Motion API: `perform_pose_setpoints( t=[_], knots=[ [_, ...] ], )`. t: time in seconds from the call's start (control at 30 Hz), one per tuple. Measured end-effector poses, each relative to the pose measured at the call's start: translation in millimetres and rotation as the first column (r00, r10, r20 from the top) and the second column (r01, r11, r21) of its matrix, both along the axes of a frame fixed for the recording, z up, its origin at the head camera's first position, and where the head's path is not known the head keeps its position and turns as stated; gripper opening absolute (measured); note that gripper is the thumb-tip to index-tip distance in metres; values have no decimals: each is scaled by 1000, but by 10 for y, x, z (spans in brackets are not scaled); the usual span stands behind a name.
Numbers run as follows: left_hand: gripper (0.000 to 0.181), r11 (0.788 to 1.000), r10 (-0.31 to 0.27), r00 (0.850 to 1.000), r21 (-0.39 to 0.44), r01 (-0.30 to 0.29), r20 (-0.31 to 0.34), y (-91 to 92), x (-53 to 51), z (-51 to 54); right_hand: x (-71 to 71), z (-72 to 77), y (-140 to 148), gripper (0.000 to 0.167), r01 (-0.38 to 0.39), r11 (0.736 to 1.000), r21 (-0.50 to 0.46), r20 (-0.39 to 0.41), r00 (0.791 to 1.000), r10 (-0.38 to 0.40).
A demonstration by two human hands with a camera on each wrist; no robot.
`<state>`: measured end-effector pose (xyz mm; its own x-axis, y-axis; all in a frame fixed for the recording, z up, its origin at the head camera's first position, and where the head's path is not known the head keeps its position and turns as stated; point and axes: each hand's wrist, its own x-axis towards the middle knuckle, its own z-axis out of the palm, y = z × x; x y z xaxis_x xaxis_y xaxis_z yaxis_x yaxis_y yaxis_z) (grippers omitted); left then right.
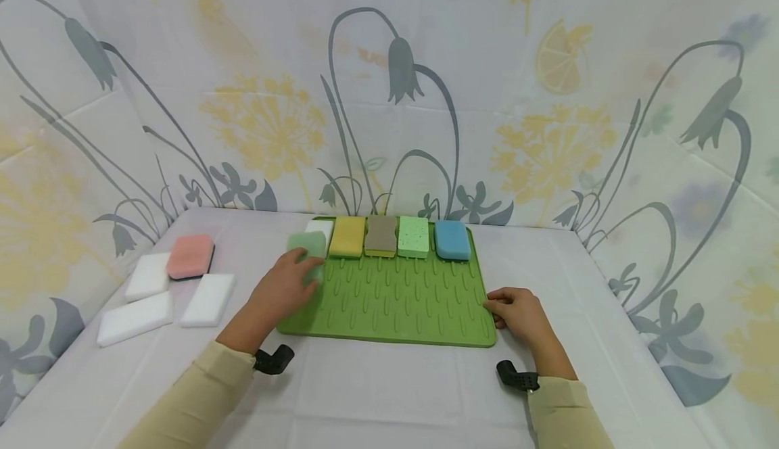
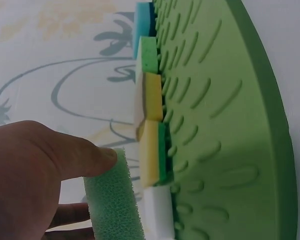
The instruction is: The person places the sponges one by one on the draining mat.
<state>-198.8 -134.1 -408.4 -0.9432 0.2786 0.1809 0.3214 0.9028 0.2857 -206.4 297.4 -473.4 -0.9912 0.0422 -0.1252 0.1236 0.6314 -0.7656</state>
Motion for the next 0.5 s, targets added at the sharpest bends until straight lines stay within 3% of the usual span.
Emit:
perform_pose_setpoints(
  t=[0.5],
  knots=[
    [39, 1000, -28, 1000, -15, 28, -6, 301, 23, 17, -2, -12, 8, 32, 7, 1000, 0, 2, 1000, -7]
  ],
)
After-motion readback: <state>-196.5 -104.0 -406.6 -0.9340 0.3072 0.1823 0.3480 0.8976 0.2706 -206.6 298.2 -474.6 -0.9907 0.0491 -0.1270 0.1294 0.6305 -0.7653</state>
